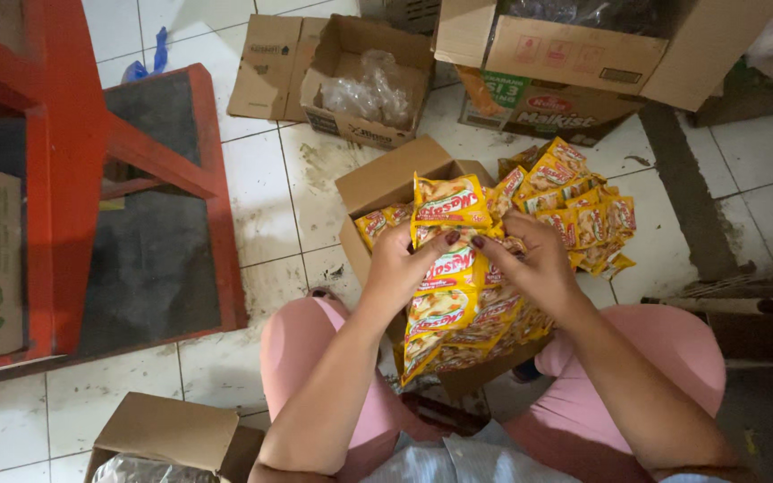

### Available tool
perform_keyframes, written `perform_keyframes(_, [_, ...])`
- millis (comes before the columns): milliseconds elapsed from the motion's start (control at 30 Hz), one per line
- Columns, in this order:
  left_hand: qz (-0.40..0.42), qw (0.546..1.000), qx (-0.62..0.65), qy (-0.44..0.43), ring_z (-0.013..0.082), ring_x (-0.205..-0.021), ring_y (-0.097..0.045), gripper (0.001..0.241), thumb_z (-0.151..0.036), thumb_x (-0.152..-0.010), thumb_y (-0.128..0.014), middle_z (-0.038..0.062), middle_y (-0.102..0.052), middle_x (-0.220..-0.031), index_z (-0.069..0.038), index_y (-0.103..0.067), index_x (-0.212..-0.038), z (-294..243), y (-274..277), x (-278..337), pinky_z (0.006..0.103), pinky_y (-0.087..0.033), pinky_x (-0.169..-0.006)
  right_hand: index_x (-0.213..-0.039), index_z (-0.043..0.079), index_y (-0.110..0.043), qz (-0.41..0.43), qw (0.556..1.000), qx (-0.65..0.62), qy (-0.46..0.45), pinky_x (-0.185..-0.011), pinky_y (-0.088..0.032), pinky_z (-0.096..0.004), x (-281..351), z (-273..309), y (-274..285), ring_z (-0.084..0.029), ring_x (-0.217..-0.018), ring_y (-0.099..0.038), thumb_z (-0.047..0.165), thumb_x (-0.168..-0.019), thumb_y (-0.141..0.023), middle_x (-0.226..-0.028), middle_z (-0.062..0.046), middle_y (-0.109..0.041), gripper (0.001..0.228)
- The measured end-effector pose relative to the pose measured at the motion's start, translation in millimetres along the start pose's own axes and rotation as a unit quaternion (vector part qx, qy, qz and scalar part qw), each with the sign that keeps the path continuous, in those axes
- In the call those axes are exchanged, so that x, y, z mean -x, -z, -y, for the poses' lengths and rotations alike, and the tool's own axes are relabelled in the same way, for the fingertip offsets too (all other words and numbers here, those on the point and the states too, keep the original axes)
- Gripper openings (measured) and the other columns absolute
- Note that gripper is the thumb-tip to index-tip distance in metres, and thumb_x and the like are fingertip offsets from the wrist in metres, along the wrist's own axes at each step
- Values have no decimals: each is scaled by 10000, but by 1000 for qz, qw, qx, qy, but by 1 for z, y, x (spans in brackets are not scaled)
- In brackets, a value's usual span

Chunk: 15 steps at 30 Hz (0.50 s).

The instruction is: The person packs seasoning packets into a cardboard box by hand while sitting on the tiled floor of a storage room.

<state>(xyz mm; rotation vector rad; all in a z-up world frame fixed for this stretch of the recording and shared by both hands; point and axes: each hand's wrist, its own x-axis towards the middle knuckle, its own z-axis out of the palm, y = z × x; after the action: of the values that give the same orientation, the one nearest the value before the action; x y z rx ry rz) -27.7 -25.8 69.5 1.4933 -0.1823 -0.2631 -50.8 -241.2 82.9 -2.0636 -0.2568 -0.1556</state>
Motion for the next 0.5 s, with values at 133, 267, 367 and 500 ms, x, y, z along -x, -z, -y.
perform_keyframes(133, [48, 993, 102, 19, 84, -886, -700, 275, -128, -884, -806, 42, -776, -1030, -6, -750, -1124, 2, -3, -6, 280, -578, -806, -866, -36, -620, 7, 999, 8, -35, -652, -413, -322, 0, 4, 4, -137, -709, -480, 107, -898, -780, -736, -80, -517, 217])
perform_keyframes(267, [24, 998, 29, 44, 92, -833, -707, 233, -128, -899, -778, 61, -787, -980, 2, -769, -1092, 11, -6, -4, 290, -583, -755, -932, -21, -654, 40, 999, -30, -16, -696, -443, -306, 1, 1, 12, -115, -762, -530, 113, -918, -736, -787, -69, -570, 158])
perform_keyframes(367, [53, 987, 126, 79, 120, -841, -712, 220, -91, -914, -755, 73, -780, -1002, 16, -761, -1106, 21, -6, -10, 306, -578, -768, -972, -16, -669, 73, 995, -67, 7, -729, -463, -290, 1, -6, 20, -94, -809, -573, 133, -914, -712, -830, -55, -614, 165])
perform_keyframes(500, [53, 982, 167, 67, 122, -888, -721, 241, -69, -909, -749, 58, -779, -1036, 0, -740, -1139, 39, -10, -15, 306, -578, -817, -930, -29, -654, 89, 992, -85, -11, -715, -453, -290, 3, -18, 29, -73, -807, -537, 152, -934, -705, -816, -43, -591, 188])
